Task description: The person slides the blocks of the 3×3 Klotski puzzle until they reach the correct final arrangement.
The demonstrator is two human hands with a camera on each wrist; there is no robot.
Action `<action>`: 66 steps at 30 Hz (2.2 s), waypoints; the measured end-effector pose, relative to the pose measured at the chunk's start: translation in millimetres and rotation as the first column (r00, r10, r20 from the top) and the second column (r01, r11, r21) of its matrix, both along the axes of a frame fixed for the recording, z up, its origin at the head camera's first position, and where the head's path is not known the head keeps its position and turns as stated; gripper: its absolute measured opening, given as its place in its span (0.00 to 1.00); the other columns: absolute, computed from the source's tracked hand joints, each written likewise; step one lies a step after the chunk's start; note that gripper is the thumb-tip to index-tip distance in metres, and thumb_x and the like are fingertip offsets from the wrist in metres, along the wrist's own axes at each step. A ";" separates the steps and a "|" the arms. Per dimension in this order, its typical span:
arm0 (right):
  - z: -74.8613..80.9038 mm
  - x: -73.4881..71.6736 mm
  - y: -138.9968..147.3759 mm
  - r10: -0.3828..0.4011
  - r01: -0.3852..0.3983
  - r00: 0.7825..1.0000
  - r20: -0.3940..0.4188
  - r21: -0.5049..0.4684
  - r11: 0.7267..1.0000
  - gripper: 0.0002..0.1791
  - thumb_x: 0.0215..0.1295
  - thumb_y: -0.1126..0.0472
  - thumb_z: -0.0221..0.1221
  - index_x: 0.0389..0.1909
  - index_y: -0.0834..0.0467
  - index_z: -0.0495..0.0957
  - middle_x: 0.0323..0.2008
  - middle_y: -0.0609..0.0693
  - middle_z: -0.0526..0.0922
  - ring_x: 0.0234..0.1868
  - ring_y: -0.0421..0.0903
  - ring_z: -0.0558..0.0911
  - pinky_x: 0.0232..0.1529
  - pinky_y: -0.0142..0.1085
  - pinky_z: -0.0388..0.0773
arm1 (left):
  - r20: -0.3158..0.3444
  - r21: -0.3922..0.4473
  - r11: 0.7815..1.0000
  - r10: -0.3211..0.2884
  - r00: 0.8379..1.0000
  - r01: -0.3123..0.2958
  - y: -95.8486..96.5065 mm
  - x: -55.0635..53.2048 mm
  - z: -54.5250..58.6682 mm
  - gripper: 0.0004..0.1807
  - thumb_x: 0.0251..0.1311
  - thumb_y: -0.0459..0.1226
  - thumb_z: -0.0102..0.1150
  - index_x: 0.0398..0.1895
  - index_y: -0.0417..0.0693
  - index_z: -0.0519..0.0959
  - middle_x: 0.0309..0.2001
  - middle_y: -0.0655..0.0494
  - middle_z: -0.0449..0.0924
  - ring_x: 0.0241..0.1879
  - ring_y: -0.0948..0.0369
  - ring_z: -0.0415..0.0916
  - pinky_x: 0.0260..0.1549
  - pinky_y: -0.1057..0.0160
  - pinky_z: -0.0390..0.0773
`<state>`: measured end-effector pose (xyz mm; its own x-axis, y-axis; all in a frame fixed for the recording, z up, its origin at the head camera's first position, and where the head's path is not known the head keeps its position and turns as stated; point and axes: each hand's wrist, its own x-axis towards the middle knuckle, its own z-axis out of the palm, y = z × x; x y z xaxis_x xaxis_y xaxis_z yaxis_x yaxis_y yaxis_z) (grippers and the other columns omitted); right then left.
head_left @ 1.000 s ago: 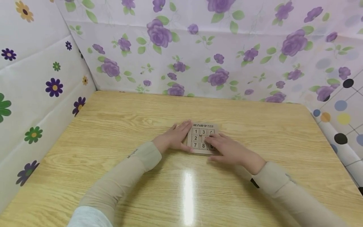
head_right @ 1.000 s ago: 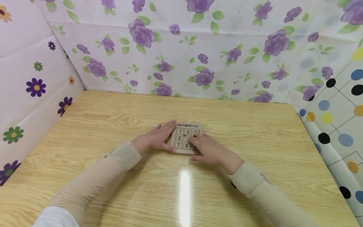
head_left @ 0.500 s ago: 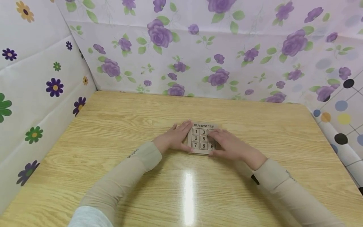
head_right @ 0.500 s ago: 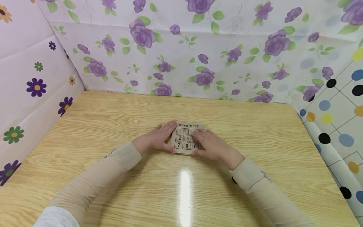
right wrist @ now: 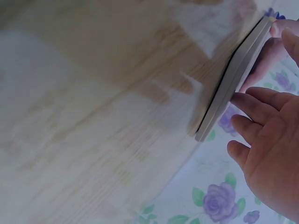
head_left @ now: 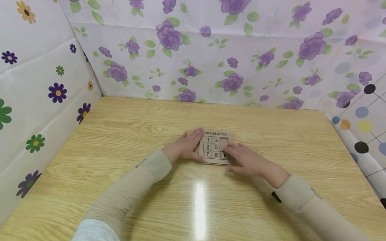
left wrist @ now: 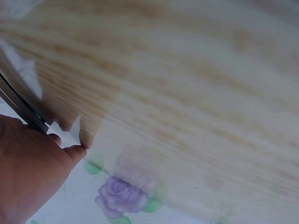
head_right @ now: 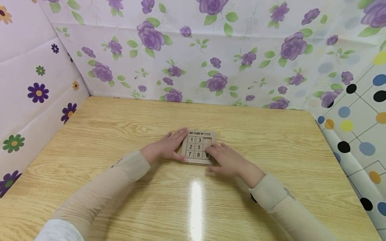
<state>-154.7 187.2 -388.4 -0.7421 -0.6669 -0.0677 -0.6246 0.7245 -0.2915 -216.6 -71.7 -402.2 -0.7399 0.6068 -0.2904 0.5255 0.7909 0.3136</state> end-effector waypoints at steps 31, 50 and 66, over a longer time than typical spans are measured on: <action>-0.3 -23.5 -1.4 -0.045 0.047 0.997 0.056 -0.038 0.998 0.42 0.62 0.41 0.58 0.69 0.63 0.61 0.69 0.62 0.62 0.71 0.60 0.57 0.72 0.57 0.46 | -0.009 0.009 1.000 -0.011 1.000 0.011 -1.2 0.2 1.5 0.64 0.50 0.65 0.59 0.76 0.46 0.32 0.77 0.51 0.26 0.75 0.55 0.28 0.73 0.47 0.35; 9.9 -1.9 -12.5 0.090 -0.089 0.996 0.017 -0.011 0.996 0.38 0.62 0.47 0.60 0.67 0.66 0.63 0.66 0.62 0.67 0.70 0.62 0.60 0.71 0.56 0.50 | -0.002 0.007 1.000 -0.006 1.000 0.006 -1.2 -1.1 -1.2 0.64 0.49 0.66 0.59 0.76 0.47 0.31 0.76 0.52 0.25 0.75 0.56 0.27 0.73 0.48 0.35; 6.0 -20.6 -22.5 0.025 -0.025 1.000 0.006 0.041 0.999 0.40 0.61 0.44 0.60 0.68 0.63 0.62 0.67 0.62 0.66 0.70 0.60 0.61 0.71 0.57 0.50 | 0.004 -0.009 1.000 -0.002 1.000 0.002 -1.0 -2.4 -4.2 0.65 0.48 0.68 0.58 0.76 0.48 0.30 0.76 0.53 0.24 0.75 0.57 0.26 0.72 0.50 0.33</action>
<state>-175.2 164.7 -382.4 -0.7245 -0.6820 -0.1000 -0.6412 0.7201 -0.2652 -219.0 -72.7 -406.4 -0.7375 0.6056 -0.2988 0.5260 0.7926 0.3084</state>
